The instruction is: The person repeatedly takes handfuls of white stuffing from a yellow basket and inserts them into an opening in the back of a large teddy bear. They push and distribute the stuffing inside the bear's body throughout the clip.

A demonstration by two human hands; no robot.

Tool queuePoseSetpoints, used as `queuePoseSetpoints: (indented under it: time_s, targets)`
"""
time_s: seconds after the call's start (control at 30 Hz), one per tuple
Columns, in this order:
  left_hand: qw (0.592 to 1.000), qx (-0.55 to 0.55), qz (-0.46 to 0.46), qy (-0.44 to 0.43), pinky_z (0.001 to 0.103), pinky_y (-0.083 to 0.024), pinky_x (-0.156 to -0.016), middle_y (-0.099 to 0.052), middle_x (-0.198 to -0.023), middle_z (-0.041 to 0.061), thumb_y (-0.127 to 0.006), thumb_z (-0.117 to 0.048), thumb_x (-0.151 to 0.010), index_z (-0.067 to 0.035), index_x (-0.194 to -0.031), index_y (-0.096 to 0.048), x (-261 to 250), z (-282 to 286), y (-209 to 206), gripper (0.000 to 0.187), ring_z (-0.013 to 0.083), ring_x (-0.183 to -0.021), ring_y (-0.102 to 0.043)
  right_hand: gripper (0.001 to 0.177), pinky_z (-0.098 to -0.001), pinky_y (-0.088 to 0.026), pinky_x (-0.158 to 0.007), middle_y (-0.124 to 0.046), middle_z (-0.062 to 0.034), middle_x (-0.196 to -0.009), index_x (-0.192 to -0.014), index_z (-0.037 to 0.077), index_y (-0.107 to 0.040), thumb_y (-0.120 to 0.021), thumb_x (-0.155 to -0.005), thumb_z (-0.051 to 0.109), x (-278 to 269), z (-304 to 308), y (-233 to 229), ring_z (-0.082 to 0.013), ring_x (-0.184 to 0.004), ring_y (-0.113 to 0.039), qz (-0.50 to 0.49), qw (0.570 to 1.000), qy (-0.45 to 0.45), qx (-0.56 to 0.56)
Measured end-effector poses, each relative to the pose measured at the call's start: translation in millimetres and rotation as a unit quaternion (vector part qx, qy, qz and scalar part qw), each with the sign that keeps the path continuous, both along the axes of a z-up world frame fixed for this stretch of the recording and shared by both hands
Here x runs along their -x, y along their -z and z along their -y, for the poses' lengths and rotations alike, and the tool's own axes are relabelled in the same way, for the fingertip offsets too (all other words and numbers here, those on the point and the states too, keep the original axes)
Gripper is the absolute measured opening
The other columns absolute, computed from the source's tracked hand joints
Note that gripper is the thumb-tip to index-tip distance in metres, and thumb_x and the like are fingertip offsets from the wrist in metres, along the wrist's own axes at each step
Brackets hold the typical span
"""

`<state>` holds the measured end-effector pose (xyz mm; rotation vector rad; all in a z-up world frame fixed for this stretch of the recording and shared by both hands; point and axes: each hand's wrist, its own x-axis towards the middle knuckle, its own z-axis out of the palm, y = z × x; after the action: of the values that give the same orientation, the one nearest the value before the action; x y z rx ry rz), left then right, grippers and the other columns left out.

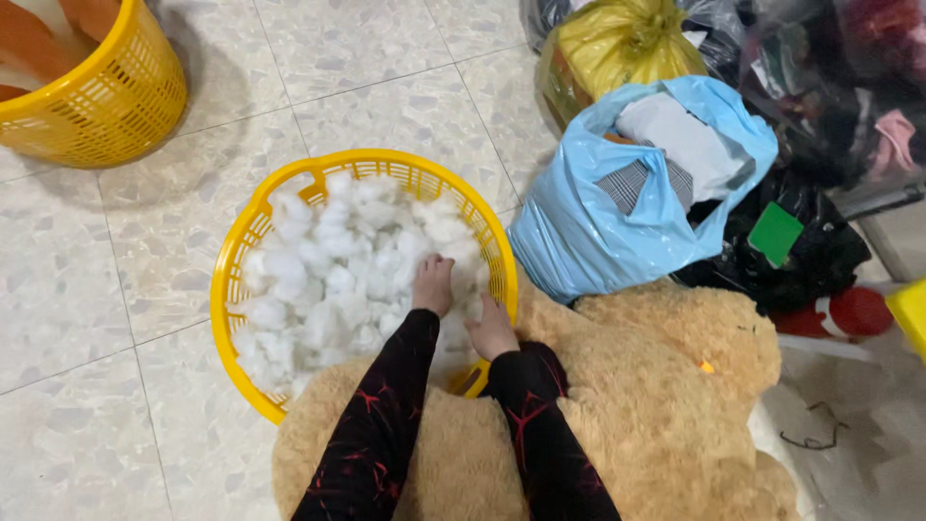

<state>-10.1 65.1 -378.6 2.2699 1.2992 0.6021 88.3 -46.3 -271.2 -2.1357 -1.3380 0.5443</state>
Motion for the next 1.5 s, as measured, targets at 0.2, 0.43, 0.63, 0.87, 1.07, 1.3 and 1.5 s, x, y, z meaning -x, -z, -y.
queuePoseSetpoints:
  time_s: [0.2,0.43,0.63,0.87,1.07,1.3,1.5]
  targets:
    - [0.997,0.066,-0.020,-0.029,0.054,-0.045,-0.099,-0.040,-0.151,0.020,-0.070,-0.009,-0.078,-0.015,-0.137,-0.052,-9.2,-9.0,30.5,0.062,0.0445,-0.132,-0.044,0.060,-0.0359,-0.057,-0.088,-0.064,-0.0164,-0.133,-0.143,0.005,-0.052,-0.072,-0.088,0.020,-32.0,-4.5,45.2,-0.0269,-0.102,-0.073,-0.196,0.975,0.096,0.032]
    - [0.979,0.172,0.091,-0.062,0.044,-0.055,-0.091,-0.073,-0.101,0.022,-0.060,-0.003,-0.081,-0.008,-0.106,-0.074,14.5,-42.0,-14.2,0.029,0.0390,-0.100,-0.070,0.063,-0.0372,-0.056,-0.092,-0.061,-0.0178,-0.138,-0.144,0.004,-0.051,-0.075,-0.087,0.015,-22.2,-3.6,23.4,-0.0265,-0.108,-0.068,-0.220,0.972,0.068,-0.045]
    - [0.951,0.273,0.134,0.058,0.038,-0.056,-0.090,-0.077,-0.103,0.017,-0.057,-0.011,-0.086,-0.007,-0.113,-0.072,55.5,-40.5,-116.1,0.031,0.0314,-0.098,-0.075,0.079,-0.0369,-0.056,-0.081,-0.051,-0.0137,-0.136,-0.148,0.010,-0.039,-0.079,-0.081,0.012,-5.8,-10.2,1.3,-0.0179,-0.106,-0.062,-0.406,0.909,0.010,-0.089]
    - [0.934,0.290,0.135,0.157,0.037,-0.046,-0.100,-0.062,-0.129,0.022,-0.078,-0.013,-0.077,-0.006,-0.143,-0.048,68.4,10.0,-144.5,0.073,0.0311,-0.119,-0.060,0.007,-0.0304,-0.054,-0.061,-0.070,-0.0055,-0.077,-0.090,0.002,-0.072,-0.072,-0.084,0.006,-14.7,-5.7,43.8,-0.0142,-0.066,-0.065,-0.222,0.955,0.050,-0.191]
    - [0.973,0.223,0.050,0.019,0.042,-0.056,-0.095,-0.075,-0.103,0.026,-0.059,-0.002,-0.079,-0.006,-0.115,-0.078,94.9,-30.9,-57.8,0.041,0.0383,-0.101,-0.073,0.022,-0.0327,-0.048,-0.050,-0.058,-0.0055,-0.058,-0.064,0.001,-0.058,-0.074,-0.076,0.008,-19.4,3.7,30.7,-0.0155,-0.051,-0.057,-0.269,0.926,0.212,-0.158]
    - [0.961,0.156,-0.124,-0.194,0.053,-0.051,-0.106,-0.055,-0.141,0.026,-0.060,-0.014,-0.094,-0.014,-0.147,-0.053,122.3,-34.9,-13.8,0.054,0.0479,-0.125,-0.061,0.023,-0.0236,-0.042,-0.056,-0.059,0.0040,-0.069,-0.074,0.009,-0.060,-0.076,-0.090,0.005,-39.8,50.3,-78.1,-0.0052,-0.061,-0.052,-0.360,0.861,0.144,-0.328]
    - [0.970,0.095,-0.161,-0.153,0.063,-0.042,-0.104,-0.015,-0.166,0.023,-0.082,-0.027,-0.080,-0.014,-0.153,-0.035,113.2,-10.8,-139.3,0.087,0.0517,-0.139,-0.036,0.025,-0.0227,-0.050,-0.076,-0.059,0.0030,-0.095,-0.098,0.009,-0.058,-0.080,-0.085,0.005,-99.4,263.8,-212.3,-0.0062,-0.086,-0.058,-0.217,0.928,0.099,-0.286]
